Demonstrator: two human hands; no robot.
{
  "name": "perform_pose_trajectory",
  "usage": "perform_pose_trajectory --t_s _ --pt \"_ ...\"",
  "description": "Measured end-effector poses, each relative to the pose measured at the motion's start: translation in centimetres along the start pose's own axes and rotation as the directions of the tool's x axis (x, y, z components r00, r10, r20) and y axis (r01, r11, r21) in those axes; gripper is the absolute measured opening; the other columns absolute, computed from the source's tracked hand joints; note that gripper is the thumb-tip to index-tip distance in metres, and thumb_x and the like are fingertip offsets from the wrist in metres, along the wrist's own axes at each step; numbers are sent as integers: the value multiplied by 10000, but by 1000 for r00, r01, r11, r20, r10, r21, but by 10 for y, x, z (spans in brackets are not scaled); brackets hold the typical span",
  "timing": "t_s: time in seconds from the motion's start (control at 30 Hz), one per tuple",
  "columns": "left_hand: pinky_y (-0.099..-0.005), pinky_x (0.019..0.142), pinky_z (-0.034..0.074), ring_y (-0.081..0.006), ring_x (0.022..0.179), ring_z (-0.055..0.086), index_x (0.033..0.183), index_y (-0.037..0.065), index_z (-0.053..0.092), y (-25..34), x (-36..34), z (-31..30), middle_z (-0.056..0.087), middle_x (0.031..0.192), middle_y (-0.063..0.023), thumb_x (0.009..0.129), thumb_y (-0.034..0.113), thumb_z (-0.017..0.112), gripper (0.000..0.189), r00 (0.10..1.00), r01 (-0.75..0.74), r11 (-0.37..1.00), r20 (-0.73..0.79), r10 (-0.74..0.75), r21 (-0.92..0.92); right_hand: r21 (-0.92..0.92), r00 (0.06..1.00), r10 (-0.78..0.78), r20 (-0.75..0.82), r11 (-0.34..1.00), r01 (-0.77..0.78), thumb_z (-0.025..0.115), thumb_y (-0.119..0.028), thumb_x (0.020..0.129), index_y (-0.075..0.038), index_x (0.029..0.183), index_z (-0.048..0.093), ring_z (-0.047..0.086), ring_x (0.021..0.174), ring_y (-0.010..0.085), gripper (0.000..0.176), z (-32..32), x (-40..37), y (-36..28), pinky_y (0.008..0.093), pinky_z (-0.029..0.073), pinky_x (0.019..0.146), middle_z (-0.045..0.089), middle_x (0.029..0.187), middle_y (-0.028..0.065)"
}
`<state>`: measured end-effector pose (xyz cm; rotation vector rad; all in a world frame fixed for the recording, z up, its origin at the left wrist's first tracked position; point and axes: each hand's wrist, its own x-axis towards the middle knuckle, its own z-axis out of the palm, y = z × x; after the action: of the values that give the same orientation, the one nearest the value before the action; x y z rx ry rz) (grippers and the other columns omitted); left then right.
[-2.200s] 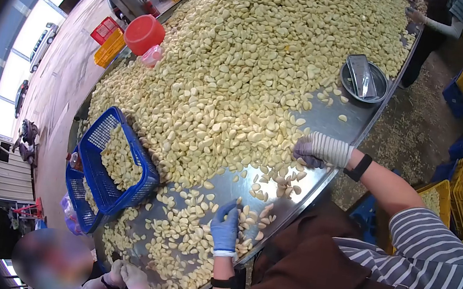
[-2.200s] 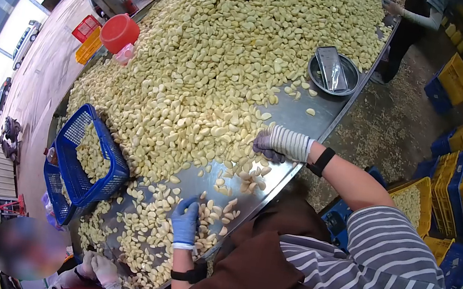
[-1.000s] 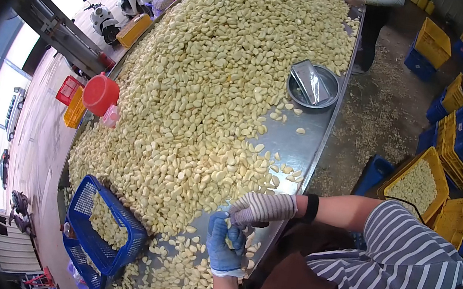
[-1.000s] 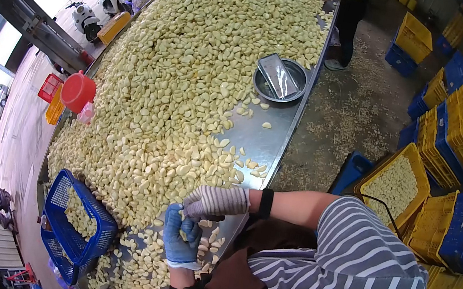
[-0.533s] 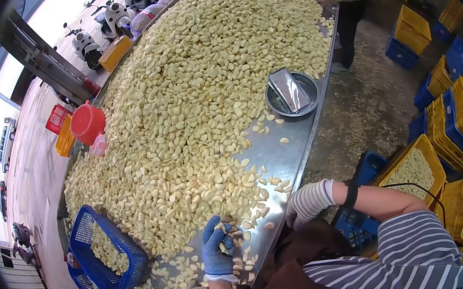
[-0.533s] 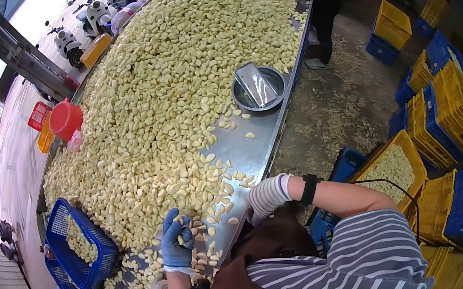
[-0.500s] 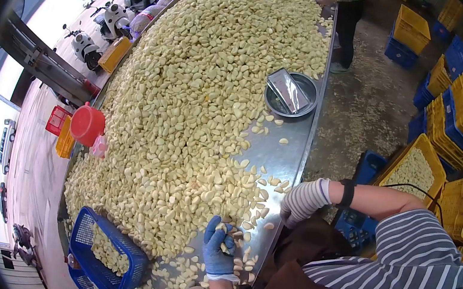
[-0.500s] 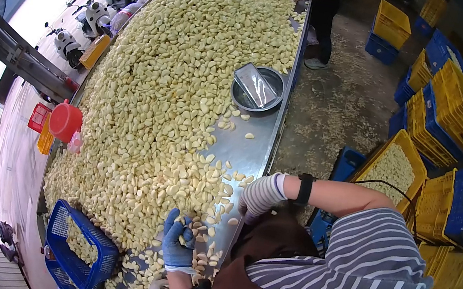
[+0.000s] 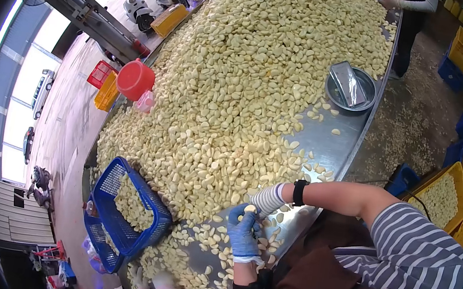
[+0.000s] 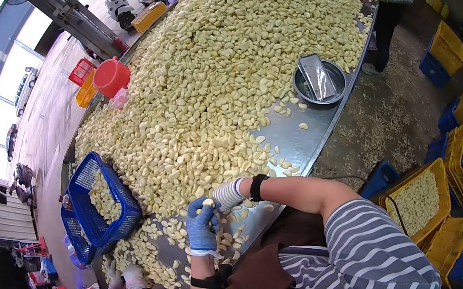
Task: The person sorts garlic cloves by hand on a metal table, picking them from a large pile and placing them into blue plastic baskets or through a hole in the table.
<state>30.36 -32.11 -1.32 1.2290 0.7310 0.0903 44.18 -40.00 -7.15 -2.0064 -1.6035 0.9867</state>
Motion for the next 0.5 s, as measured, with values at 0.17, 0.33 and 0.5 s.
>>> perform_pose_trajectory --t_s 0.17,0.33,0.5 --pt "-174 385 351 -63 480 479 1008 51 592 -8 -5 -25 648 801 -65 862 107 609 157 999 24 991 -31 -29 -132 708 937 303 -174 700 -95 558 -234 819 -55 983 661 620 718 199 264 -1 -20 13 346 485 707 664 801 113" --pt "-181 360 341 -69 436 454 1051 37 600 -21 3 -35 620 720 -51 881 105 594 183 992 103 982 -52 -112 -158 110 872 437 -221 899 -423 566 -230 782 -56 983 694 656 746 299 295 -77 -114 49 399 514 660 680 816 154" --pt "-185 353 307 -54 427 430 1196 65 563 -30 24 -16 579 658 -22 894 123 594 309 971 188 955 -101 -215 -227 -335 708 681 -189 633 -698 568 -172 739 -48 884 725 672 789 334 247 -79 -163 72 433 523 662 685 812 178"
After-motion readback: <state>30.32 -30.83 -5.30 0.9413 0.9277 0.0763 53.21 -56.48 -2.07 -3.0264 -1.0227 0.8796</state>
